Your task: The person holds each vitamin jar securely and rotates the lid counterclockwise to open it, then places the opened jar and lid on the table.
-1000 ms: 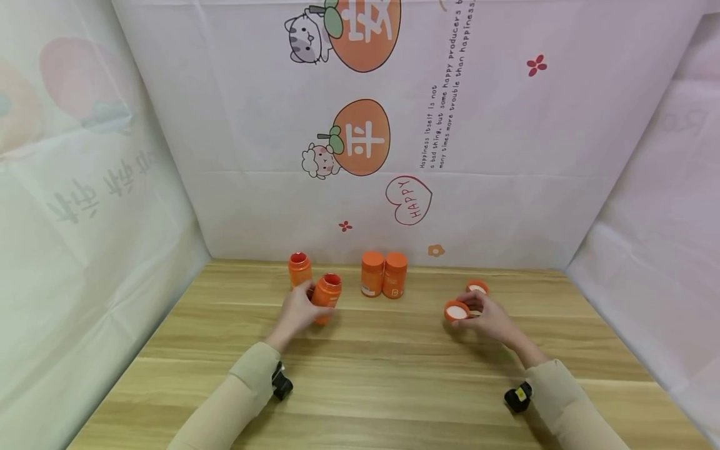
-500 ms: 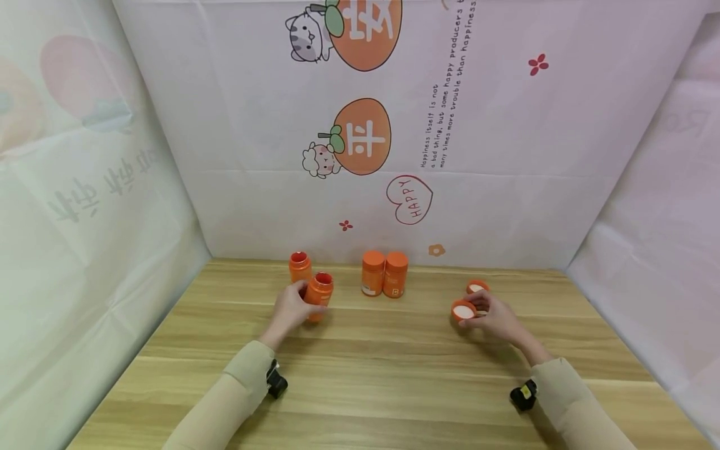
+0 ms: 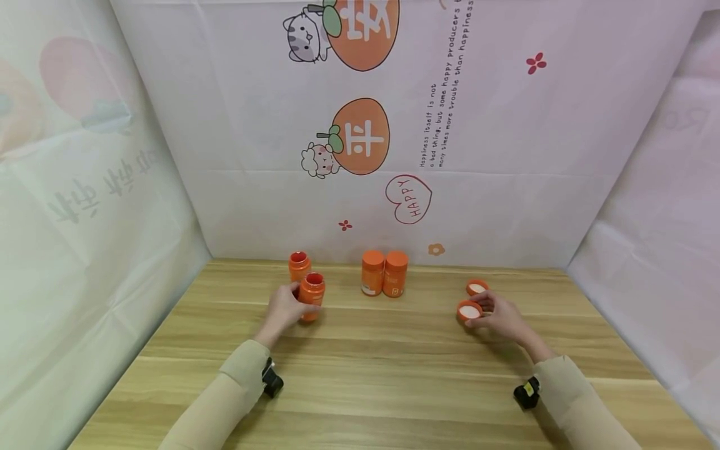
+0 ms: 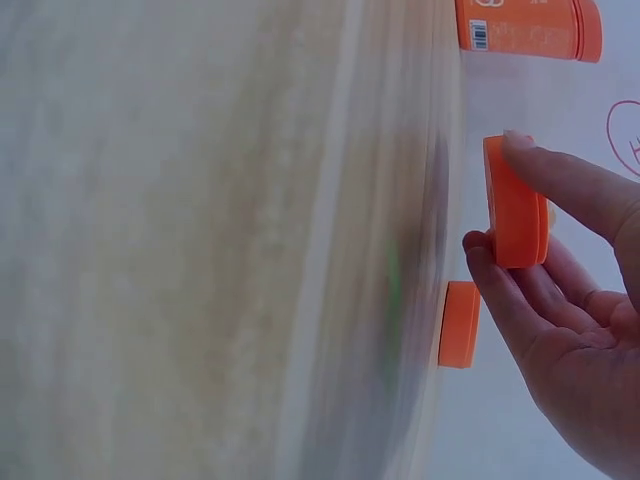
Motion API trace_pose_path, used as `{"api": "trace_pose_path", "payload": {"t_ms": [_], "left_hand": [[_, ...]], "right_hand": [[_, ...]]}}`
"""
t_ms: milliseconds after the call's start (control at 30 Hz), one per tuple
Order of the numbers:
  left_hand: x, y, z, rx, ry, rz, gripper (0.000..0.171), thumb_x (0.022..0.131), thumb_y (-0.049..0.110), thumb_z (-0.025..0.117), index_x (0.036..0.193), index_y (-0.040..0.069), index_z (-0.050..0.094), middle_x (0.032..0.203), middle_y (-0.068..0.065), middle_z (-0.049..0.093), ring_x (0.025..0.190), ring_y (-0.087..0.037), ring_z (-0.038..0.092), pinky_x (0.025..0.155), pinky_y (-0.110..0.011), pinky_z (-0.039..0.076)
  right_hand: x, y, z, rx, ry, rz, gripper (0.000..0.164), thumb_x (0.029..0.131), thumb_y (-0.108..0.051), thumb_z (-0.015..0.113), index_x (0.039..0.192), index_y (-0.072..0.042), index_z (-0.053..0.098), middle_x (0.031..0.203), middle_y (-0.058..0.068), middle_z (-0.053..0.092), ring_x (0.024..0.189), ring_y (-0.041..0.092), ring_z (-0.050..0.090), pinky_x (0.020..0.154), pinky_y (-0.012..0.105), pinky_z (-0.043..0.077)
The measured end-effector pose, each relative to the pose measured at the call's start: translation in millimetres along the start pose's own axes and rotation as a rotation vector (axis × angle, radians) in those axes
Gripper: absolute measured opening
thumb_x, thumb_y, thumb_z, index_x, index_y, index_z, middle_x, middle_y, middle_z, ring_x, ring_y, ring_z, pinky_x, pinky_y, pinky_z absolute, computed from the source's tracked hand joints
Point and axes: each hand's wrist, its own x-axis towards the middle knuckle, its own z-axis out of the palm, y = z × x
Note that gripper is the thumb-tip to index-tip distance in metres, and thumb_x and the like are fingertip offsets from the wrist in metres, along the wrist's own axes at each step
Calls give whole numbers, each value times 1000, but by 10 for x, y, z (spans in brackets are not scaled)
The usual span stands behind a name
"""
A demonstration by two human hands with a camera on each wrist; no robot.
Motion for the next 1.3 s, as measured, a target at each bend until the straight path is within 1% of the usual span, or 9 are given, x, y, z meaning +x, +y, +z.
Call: {"api": "trace_pose_path", "payload": {"t_ms": [133, 300, 400, 533, 667, 833, 1000, 1200, 1300], "left_hand": [[0, -7, -26, -3, -5, -9, 49, 67, 12, 84, 109, -1, 64, 108, -15, 68, 99, -28, 63, 88, -45, 50], [-10, -9, -57, -2, -9, -31, 49, 67, 11, 84, 110, -1, 64, 108, -16, 68, 98, -29, 64, 87, -44, 51], [-9, -11, -70, 3, -8, -37, 49, 67, 11, 84, 110, -1, 64, 108, -16, 68, 98, -28, 64, 87, -44, 51], [-6, -17, -83, -6, -9, -48, 50, 66, 11, 84, 111, -1, 65, 108, -16, 68, 98, -28, 64, 87, -44, 50], [-4, -39, -95, -18, -9, -59, 51, 65, 11, 85, 111, 0, 65, 108, -15, 68, 98, -27, 64, 88, -44, 50], [11, -84, -109, -6, 6, -56, 49, 63, 11, 85, 108, 2, 67, 105, -15, 69, 95, -26, 64, 86, -43, 50], [25, -115, -124, -1, 3, -58, 48, 63, 12, 85, 107, 2, 68, 104, -14, 70, 93, -26, 64, 84, -43, 51], [46, -130, -150, 7, -3, -79, 51, 64, 14, 85, 110, 1, 67, 107, -16, 69, 97, -27, 64, 87, -44, 50], [44, -132, -166, 8, -3, -83, 51, 65, 14, 85, 110, 0, 66, 108, -17, 68, 98, -28, 64, 87, -44, 50]], "right_hand": [[9, 14, -28, -2, -15, 20, 61, 70, -18, 84, 118, 4, 53, 116, 24, 60, 108, 38, 57, 83, 33, 52], [24, 23, -64, -41, -14, 25, 60, 72, -19, 83, 118, 4, 53, 116, 24, 59, 109, 39, 56, 89, 45, 48], [35, 33, -78, -60, -12, 26, 60, 72, -19, 82, 118, 5, 53, 116, 24, 59, 108, 39, 56, 90, 48, 47], [39, 52, -88, -83, -6, 34, 59, 72, -19, 82, 118, 5, 53, 116, 24, 60, 107, 38, 57, 88, 48, 47], [50, 86, -93, -116, 3, 26, 58, 71, -20, 83, 116, 3, 54, 112, 23, 61, 104, 36, 58, 85, 45, 48], [76, 142, -104, -126, 10, 18, 58, 70, -22, 84, 114, 3, 55, 110, 22, 62, 102, 36, 59, 83, 41, 48], [95, 190, -130, -121, 6, 32, 57, 71, -21, 83, 115, 3, 55, 111, 23, 62, 104, 36, 59, 85, 43, 47], [96, 192, -164, -102, 1, 68, 58, 73, -20, 82, 117, 5, 53, 115, 25, 60, 106, 38, 58, 87, 49, 47], [97, 208, -176, -117, 6, 75, 60, 73, -22, 82, 118, 5, 53, 116, 25, 59, 105, 38, 57, 87, 49, 47]]}}
